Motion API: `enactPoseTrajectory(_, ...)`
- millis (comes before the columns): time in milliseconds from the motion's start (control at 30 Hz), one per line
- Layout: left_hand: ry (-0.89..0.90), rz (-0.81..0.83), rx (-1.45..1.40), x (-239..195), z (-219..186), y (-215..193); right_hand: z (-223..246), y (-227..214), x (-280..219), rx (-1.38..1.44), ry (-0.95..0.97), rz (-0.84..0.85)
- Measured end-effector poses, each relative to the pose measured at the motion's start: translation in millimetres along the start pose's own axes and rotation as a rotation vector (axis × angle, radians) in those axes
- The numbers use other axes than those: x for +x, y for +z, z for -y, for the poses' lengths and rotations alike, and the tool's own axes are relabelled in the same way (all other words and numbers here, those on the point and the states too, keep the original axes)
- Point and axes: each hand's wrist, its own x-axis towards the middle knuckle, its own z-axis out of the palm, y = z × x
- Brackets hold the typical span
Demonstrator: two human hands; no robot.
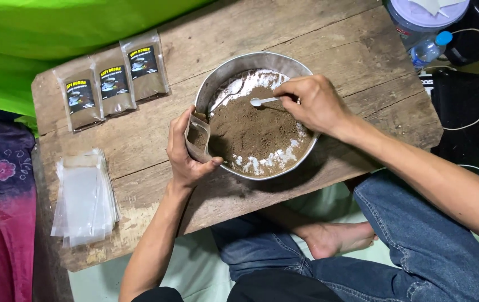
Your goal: A person scoops coffee powder from a large metal bowl into a small plastic bag placed on a digital scale using a small spoon.
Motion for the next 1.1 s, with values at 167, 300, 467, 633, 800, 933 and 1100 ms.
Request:
enactPoseTrajectory(167,-0.004,-0.004,-0.01,-0.8,-1.3,0.6,-24.4,24.4,-3.2,0.069,0.011,0.119)
enactPoseTrajectory(300,-0.008,0.007,-0.009,-1.9,1.0,-0.6,-10.8,15.6,-0.1,0.031,0.13,0.162)
enactPoseTrajectory(467,-0.005,-0.007,-0.015,-2.6,1.6,0.5,-15.4,8.3,4.6,0.154,0.095,0.061)
enactPoseTrajectory(633,-0.006,-0.006,-0.012,-3.2,3.3,1.7,-19.4,3.4,8.0,0.29,0.244,0.014)
enactPoseTrajectory(800,-0.016,-0.006,-0.014,-3.7,3.2,1.7,-9.0,-4.9,10.5,0.679,0.475,-0.053)
enactPoseTrajectory(933,-0.011,-0.008,-0.022,-2.1,1.5,1.7,1.3,-9.4,10.7,0.807,0.492,-0.117)
enactPoseTrajectory(1100,0.0,-0.006,-0.02,0.1,0.2,1.1,11.4,-12.0,11.2,0.868,0.481,-0.206)
